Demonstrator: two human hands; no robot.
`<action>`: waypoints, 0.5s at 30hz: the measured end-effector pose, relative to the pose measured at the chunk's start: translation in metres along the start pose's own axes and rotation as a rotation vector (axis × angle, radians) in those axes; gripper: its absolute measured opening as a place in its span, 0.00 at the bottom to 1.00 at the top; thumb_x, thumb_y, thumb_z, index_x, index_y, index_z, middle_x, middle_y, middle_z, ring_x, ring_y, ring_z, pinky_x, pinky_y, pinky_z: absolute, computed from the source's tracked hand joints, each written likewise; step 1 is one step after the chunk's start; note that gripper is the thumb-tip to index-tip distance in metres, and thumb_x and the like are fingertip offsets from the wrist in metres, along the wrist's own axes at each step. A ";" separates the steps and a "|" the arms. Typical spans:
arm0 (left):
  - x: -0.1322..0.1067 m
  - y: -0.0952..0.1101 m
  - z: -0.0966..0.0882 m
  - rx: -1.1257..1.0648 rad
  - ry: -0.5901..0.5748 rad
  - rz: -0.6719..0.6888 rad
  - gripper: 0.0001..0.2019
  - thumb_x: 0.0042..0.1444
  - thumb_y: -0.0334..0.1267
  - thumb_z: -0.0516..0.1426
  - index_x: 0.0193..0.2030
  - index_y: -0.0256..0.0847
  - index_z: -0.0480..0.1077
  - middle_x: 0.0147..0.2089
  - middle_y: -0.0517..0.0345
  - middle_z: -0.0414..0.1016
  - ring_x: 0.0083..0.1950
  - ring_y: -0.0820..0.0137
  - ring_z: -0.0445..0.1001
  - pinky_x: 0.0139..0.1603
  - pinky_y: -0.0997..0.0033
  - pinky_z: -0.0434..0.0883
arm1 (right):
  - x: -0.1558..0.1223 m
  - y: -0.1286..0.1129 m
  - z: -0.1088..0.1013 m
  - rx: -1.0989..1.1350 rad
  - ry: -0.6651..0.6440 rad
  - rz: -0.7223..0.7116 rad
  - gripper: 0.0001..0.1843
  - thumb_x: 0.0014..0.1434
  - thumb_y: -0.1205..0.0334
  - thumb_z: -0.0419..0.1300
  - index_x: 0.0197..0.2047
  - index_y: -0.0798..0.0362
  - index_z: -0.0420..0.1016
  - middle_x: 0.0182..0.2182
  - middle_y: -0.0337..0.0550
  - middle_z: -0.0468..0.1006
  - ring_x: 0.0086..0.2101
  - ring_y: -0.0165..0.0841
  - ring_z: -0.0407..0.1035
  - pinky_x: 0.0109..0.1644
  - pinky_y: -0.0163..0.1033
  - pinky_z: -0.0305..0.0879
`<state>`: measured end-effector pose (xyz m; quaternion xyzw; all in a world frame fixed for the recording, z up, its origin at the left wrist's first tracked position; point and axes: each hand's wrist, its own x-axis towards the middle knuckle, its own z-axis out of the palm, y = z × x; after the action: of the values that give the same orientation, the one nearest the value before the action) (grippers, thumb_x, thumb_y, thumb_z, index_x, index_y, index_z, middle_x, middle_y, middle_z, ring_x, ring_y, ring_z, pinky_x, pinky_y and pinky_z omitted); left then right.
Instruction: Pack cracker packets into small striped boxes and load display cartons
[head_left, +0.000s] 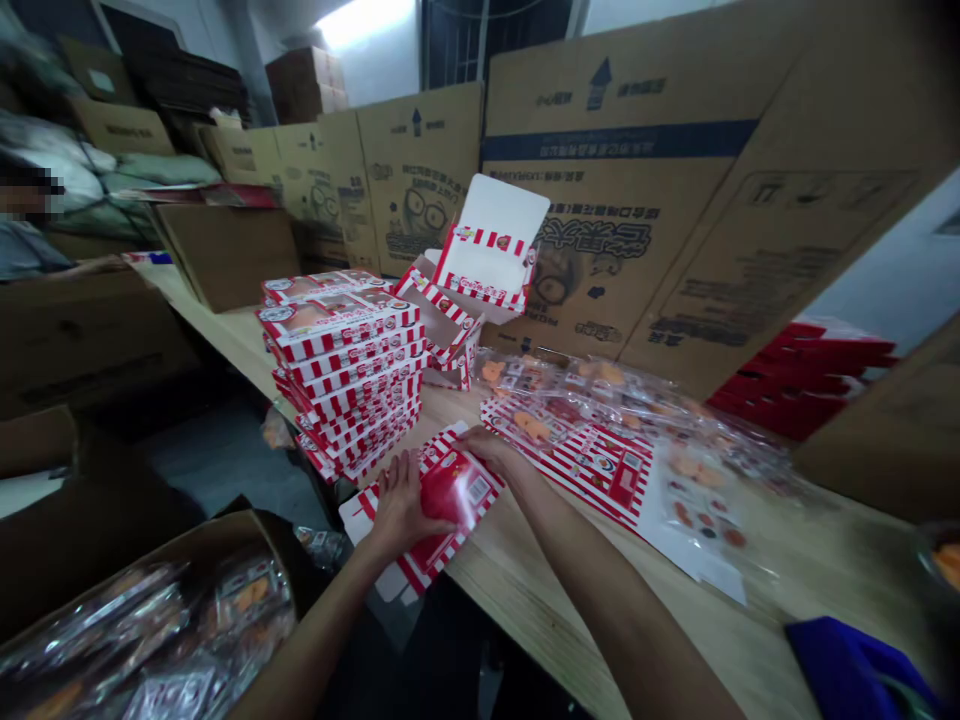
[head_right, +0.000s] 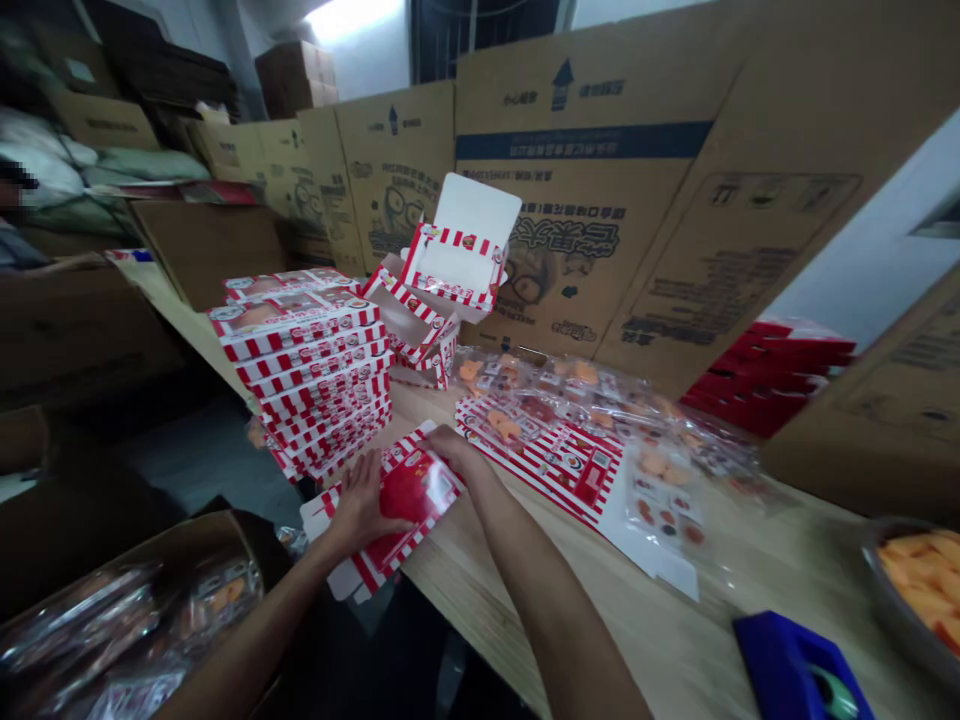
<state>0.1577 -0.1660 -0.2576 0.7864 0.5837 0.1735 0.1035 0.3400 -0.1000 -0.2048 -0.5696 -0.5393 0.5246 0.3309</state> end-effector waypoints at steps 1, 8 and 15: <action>0.000 0.004 -0.010 -0.020 0.005 0.012 0.63 0.31 0.57 0.68 0.68 0.25 0.46 0.69 0.25 0.49 0.70 0.40 0.47 0.67 0.39 0.48 | -0.010 -0.004 -0.002 0.060 -0.021 -0.004 0.13 0.46 0.59 0.67 0.21 0.55 0.68 0.16 0.40 0.73 0.21 0.32 0.68 0.31 0.40 0.68; -0.016 0.040 -0.061 -0.414 0.033 0.160 0.34 0.40 0.44 0.68 0.55 0.35 0.68 0.50 0.41 0.76 0.51 0.51 0.74 0.52 0.53 0.70 | -0.091 -0.028 -0.016 0.357 -0.040 -0.222 0.18 0.41 0.50 0.69 0.23 0.54 0.70 0.20 0.36 0.72 0.22 0.27 0.66 0.31 0.33 0.63; -0.041 0.072 -0.060 -1.293 -0.412 -0.008 0.18 0.45 0.49 0.65 0.34 0.35 0.76 0.27 0.56 0.77 0.26 0.65 0.75 0.27 0.69 0.71 | -0.168 -0.026 -0.047 -0.127 0.521 -0.605 0.13 0.51 0.50 0.64 0.32 0.52 0.75 0.35 0.44 0.77 0.40 0.36 0.70 0.47 0.41 0.66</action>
<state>0.1868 -0.2293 -0.1826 0.5812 0.3337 0.3340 0.6628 0.3998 -0.2472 -0.1287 -0.5182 -0.6121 0.2074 0.5602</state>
